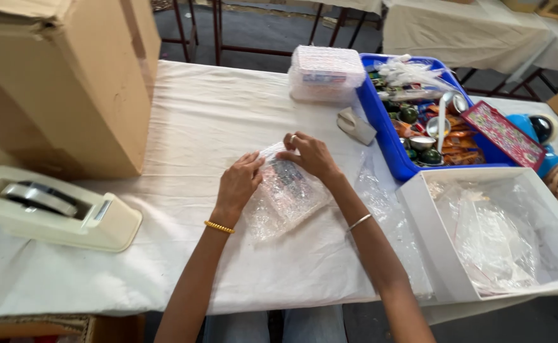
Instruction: The person wraps a small rectangular item in bubble wrap on a white table. They fold the bubble wrap around the item, smooth it, and secure it with tape from a dispenser. The wrapped item is then placed into a blue tray.
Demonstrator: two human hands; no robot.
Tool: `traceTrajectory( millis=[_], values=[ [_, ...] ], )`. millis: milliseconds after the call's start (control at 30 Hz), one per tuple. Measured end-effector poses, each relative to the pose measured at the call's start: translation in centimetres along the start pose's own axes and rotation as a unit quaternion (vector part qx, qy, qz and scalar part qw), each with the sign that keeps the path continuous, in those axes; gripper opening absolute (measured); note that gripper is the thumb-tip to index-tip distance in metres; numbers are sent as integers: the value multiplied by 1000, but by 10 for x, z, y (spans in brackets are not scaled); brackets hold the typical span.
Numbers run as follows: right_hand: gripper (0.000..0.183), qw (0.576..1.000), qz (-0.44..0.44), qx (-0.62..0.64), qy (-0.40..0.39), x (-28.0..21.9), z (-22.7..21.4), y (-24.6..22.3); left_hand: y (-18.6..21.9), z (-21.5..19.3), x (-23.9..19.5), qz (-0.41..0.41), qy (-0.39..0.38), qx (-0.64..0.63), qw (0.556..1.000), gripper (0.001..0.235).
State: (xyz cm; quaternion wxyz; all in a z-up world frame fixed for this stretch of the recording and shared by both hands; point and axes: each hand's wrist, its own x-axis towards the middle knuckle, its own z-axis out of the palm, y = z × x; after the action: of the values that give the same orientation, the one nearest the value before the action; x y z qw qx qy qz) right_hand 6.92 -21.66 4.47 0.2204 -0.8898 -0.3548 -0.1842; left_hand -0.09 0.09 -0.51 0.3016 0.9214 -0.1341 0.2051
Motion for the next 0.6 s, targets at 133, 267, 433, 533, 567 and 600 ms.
traceTrajectory(
  millis=[133,267,433,533,567,600],
  values=[
    [41,997,-20,65,-22,-2,7,32,-2,4,0,-6,2,-3,1000,33],
    [31,998,-6,41,-46,-3,-24,20,-2,14,3,-6,3,3,1000,31],
    [28,997,-42,-20,67,20,-29,-88,-3,10,-1,12,29,23,999,32],
    [26,985,-56,152,60,46,14,-165,-6,18,-2,-90,-80,37,992,22],
    [27,978,-81,185,47,57,33,-196,-17,32,-3,20,55,64,996,29],
    [28,970,-106,218,34,67,51,-227,-27,47,-4,132,185,92,970,36]
  ],
)
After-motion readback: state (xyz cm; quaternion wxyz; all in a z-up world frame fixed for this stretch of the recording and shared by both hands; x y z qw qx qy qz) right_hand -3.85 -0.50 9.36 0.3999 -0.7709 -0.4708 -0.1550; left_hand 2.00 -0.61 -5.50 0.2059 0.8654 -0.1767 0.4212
